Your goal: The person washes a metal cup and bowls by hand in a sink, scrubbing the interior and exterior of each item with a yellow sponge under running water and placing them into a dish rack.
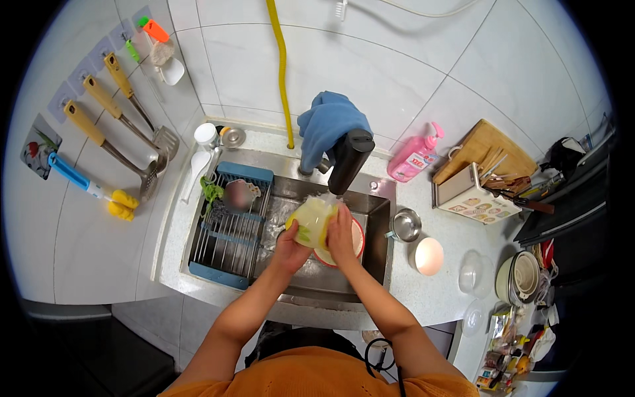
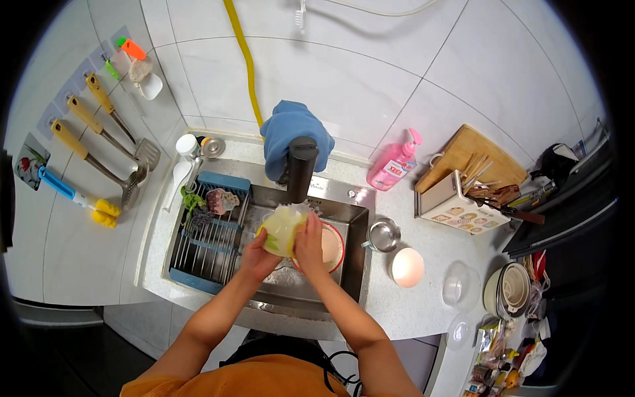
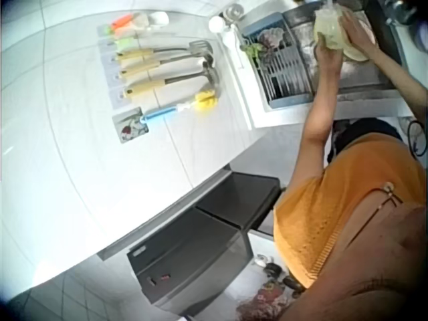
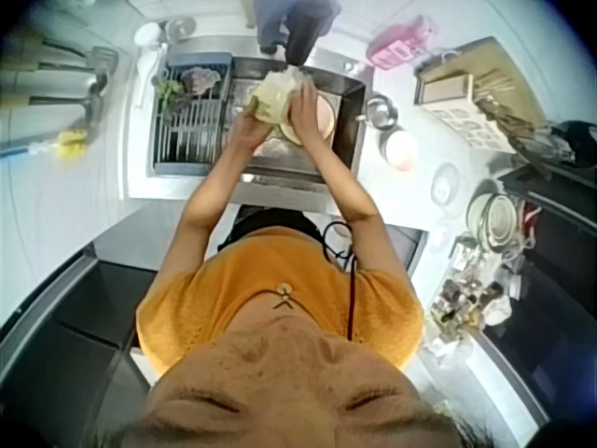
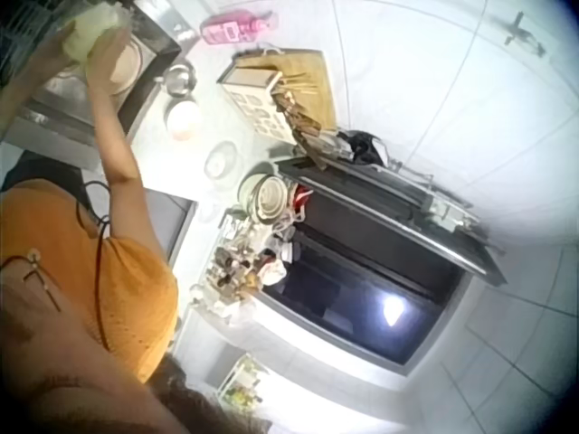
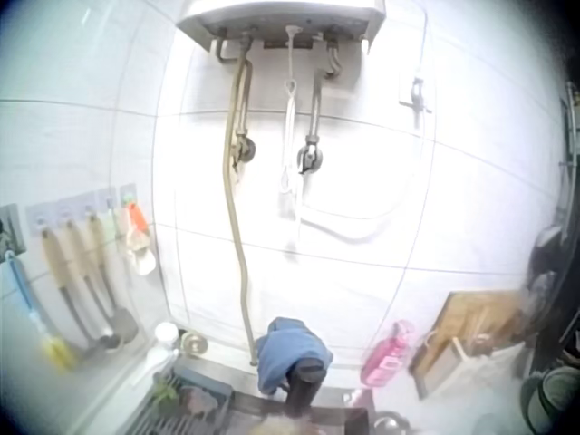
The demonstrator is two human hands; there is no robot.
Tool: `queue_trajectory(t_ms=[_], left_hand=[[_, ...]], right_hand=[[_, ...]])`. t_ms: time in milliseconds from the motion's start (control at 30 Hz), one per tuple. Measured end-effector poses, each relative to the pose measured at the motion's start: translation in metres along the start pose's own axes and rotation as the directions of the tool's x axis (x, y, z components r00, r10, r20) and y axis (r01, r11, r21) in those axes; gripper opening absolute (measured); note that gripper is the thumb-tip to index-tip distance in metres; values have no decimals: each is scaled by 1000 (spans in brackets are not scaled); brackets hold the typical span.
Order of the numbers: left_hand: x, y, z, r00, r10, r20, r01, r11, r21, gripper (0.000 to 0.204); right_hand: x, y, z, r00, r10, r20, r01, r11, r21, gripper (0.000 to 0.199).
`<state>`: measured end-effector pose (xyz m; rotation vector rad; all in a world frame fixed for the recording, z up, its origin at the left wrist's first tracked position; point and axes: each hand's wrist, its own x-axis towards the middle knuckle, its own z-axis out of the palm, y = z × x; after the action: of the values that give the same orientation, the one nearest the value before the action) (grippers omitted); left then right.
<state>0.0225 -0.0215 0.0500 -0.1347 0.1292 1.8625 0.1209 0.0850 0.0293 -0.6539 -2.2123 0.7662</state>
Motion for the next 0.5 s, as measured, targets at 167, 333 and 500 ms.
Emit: queue_trajectory(t_ms=[167,333,500], left_hand=[[1,0,-10,999,-33,-22,34,998,57,44],[-5,11,-15,995,-70,-68,70,998,2,43],[-14,12,-6,997,-66,-28,62,991,-117,40]], right_hand=[[20,-63,-24,967,-191,166,218,963,-160,59],[17,-50,-43,811,-353,466,452,885,-116,63],[-2,-19,-29,989,-82,121,63,986,155,52]])
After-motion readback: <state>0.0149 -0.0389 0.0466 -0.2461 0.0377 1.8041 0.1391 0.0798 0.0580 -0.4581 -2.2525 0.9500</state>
